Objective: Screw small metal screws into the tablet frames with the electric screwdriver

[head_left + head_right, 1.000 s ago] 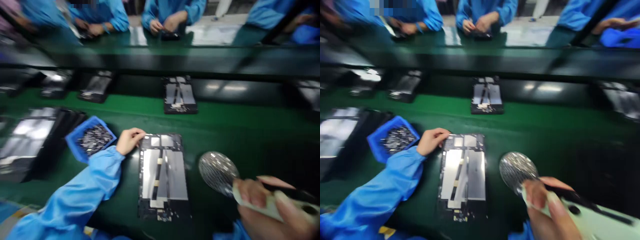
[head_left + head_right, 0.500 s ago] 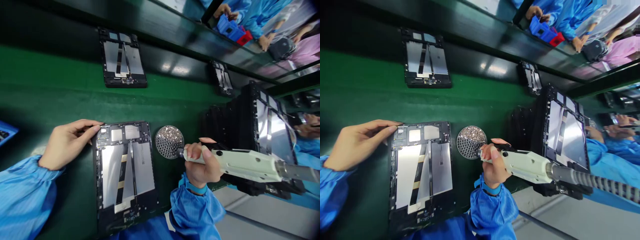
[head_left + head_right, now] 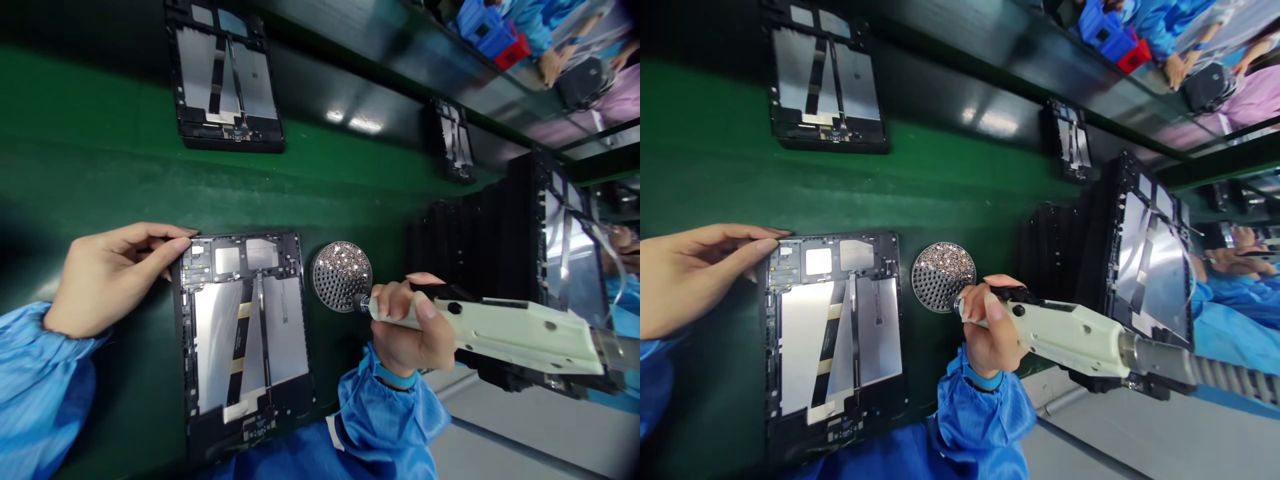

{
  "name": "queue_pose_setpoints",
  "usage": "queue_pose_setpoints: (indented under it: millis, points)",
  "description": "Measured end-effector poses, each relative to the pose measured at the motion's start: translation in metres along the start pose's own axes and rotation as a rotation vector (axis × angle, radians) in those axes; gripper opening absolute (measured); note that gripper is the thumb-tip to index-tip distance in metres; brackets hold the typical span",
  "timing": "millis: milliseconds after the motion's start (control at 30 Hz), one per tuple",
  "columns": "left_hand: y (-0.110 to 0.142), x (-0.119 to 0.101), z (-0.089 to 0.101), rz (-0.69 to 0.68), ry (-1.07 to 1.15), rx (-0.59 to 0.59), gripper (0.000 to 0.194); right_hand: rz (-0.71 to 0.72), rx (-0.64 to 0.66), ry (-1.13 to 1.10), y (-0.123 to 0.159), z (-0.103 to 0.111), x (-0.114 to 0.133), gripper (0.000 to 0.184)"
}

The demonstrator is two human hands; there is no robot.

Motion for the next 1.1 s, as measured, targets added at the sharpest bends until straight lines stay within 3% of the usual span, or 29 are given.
queue_pose_setpoints:
  millis: [200,267,333,400,467,567,667,833,1100]
  points:
    - [-0.005,-0.001,0.006,-0.032,-0.075,0.099,0.039,-0.007,-0.035,-0.077,-0.002,0.004,0.005,0.022]
    - [-0.006,-0.017,0.017,-0.166,-0.175,0.001,0.036,-0.016,-0.031,-0.127,-0.003,0.004,0.007,0.022]
    - [0.001,-0.049,0.018,-0.406,-0.224,-0.113,0.027,-0.006,-0.018,-0.168,-0.005,0.002,0.009,0.022]
    - [0.018,-0.085,-0.006,-0.67,-0.181,-0.021,0.024,0.008,-0.013,-0.214,-0.005,0.0,0.012,0.021]
    - [0.04,-0.115,-0.052,-0.844,-0.148,0.266,0.023,0.01,-0.014,-0.257,-0.005,-0.002,0.014,0.021]
    - [0.063,-0.139,-0.117,-0.918,-0.271,0.539,0.024,-0.003,-0.011,-0.298,-0.003,-0.006,0.016,0.021]
    - [0.073,-0.148,-0.153,-0.969,-0.345,0.639,0.02,-0.002,0.008,-0.32,-0.003,-0.009,0.015,0.019]
    - [0.07,-0.148,-0.165,-1.065,-0.428,0.585,0.028,0.051,-0.024,-0.303,-0.005,-0.002,0.011,0.017]
    - [0.062,-0.134,-0.169,-0.991,-0.579,0.552,0.032,-0.046,0.08,-0.232,0.009,-0.002,-0.011,0.015]
Point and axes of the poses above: each hand's wrist, its own y-axis away from the middle knuckle, its own z-axis out of the back of the hand, x = y × z, the point moved 7 cm from there along -y, towards the middle knuckle, and after that the axes turned 6 degrees about -x, right-handed, at the moved point
